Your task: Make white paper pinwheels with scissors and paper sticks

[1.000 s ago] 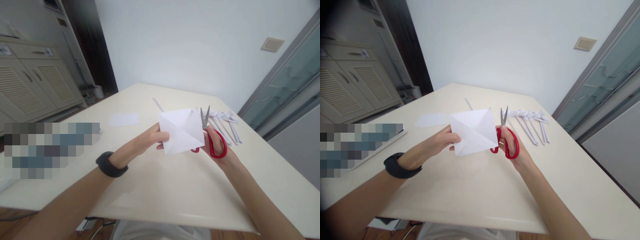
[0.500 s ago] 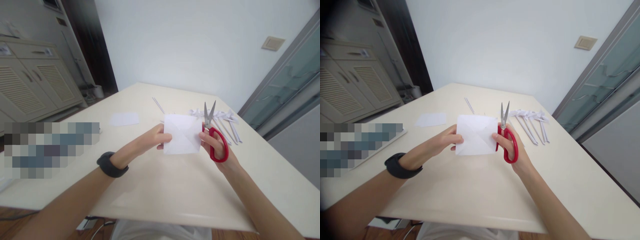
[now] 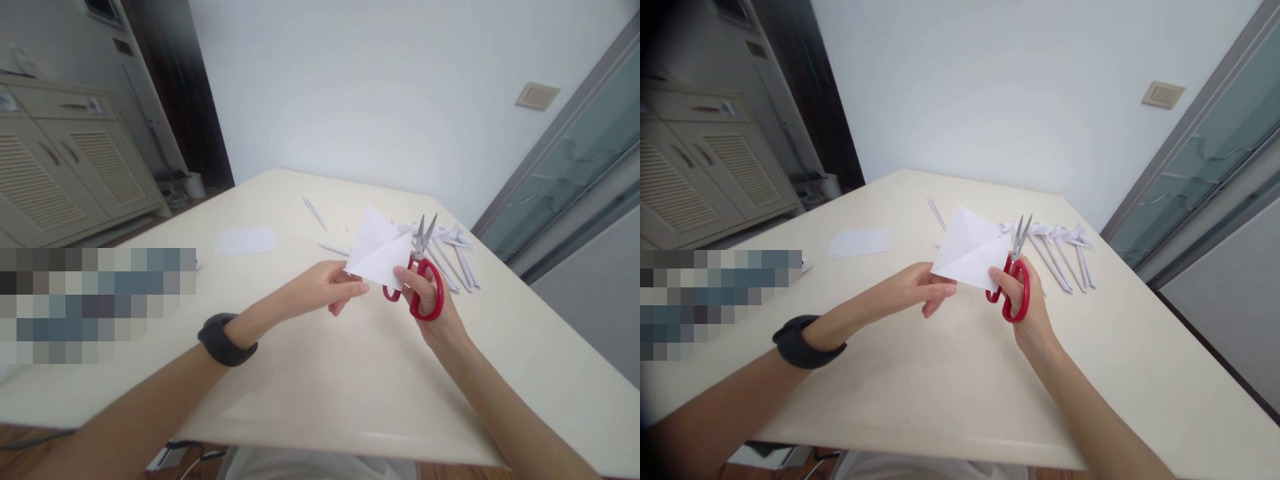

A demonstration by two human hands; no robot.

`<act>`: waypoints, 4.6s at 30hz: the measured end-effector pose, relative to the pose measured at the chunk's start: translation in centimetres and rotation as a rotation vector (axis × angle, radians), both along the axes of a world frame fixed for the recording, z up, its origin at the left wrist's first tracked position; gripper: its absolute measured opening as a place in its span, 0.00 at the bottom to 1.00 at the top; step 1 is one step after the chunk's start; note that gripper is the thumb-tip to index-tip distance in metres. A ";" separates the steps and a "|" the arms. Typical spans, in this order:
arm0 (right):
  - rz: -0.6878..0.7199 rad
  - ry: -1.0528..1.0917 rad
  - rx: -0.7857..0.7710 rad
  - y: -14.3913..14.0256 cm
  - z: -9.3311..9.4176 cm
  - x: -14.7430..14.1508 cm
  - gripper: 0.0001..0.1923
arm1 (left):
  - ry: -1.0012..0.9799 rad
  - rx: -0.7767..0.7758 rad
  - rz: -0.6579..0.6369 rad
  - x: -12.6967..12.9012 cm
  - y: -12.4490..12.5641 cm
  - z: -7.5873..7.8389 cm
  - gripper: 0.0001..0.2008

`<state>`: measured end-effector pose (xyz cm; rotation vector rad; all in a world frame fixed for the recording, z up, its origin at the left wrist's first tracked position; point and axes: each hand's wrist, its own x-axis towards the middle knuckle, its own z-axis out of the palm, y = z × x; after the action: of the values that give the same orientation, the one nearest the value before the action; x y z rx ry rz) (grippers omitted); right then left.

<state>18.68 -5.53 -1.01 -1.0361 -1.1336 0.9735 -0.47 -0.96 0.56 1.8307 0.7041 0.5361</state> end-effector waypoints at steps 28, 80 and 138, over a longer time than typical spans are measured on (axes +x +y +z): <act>0.028 -0.036 0.098 -1.4 0.1 -1.4 0.09 | -0.108 0.107 0.255 0.9 -0.4 -0.8 0.21; 0.642 -0.122 -0.078 -2.1 -0.9 -2.7 0.19 | -0.282 0.015 0.283 0.6 -0.1 -0.8 0.20; 0.610 -0.129 -0.053 -2.1 -1.0 -3.2 0.17 | -0.269 0.025 0.182 0.5 -0.6 -0.4 0.19</act>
<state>15.53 -7.66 -1.98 -0.8115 -1.5851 1.4336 0.00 -1.53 0.15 1.6844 0.6843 0.8961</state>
